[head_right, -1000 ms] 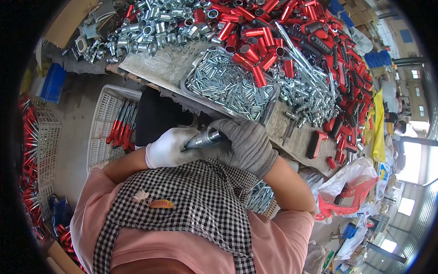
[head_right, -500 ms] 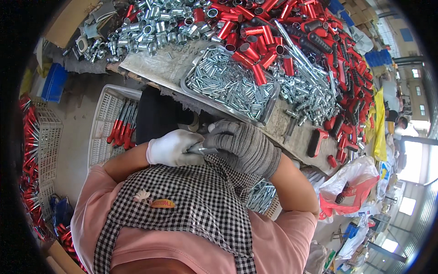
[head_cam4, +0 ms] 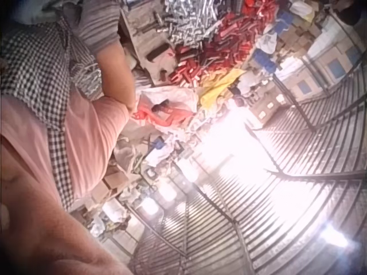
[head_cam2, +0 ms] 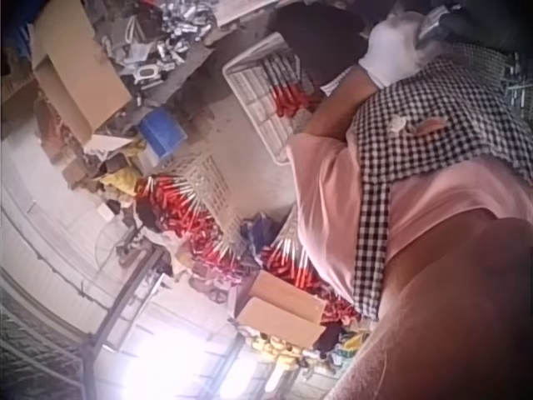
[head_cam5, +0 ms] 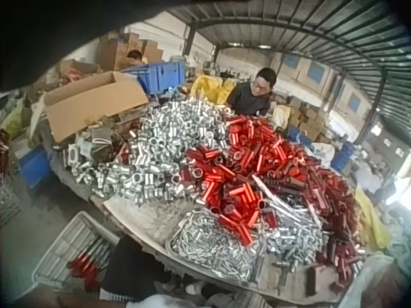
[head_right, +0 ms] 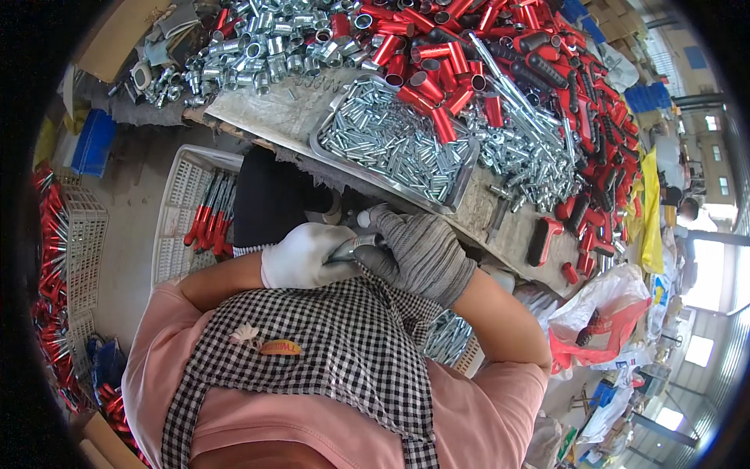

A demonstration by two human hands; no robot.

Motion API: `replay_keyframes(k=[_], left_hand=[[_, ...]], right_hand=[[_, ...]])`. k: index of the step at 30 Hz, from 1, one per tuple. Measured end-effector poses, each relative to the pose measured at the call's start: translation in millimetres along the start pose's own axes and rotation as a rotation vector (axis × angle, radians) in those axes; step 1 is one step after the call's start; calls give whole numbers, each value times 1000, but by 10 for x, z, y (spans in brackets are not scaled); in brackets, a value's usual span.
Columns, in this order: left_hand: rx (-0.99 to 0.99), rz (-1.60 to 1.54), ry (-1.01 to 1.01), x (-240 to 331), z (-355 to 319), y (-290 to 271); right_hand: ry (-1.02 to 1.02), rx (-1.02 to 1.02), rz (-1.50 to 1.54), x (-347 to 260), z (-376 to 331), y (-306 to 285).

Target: Assembling hand tools by fitting red plastic handles onto metal shafts at a factory workstation.

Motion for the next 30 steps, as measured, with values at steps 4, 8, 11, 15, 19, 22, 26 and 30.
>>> replay_keyframes(k=[4, 8, 11, 15, 19, 22, 26, 30], left_hand=[[-2, 20, 14, -7, -3, 2], [-8, -45, 18, 30, -10, -47], [-93, -100, -11, 10, 16, -103], [-154, -121, -78, -53, 2, -72], [-106, -92, -29, -13, 20, -46], [-69, -88, 9, -35, 3, -18], [-98, -34, -17, 4, -7, 14], [-64, -51, 7, 13, 8, -6]], right_hand=[[82, 65, 147, 7, -11, -18], [-87, 60, 69, -107, -26, -72], [-229, 119, 147, -201, -61, -335], [-173, 179, 180, -172, -121, -545], [-180, 117, 116, -169, -34, -241], [-235, 73, 46, -149, -27, -113], [-89, 5, 83, -34, 40, 12], [22, 6, 77, 116, 8, 170]])
Point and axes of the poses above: each hand's wrist, its own z-axis towards the middle knuckle, its own y-axis out of the palm, x = y × z, the point moved 7 cm from there along z, towards the middle knuckle, and after that the axes turned 7 degrees about z, right-handed, at the moved point
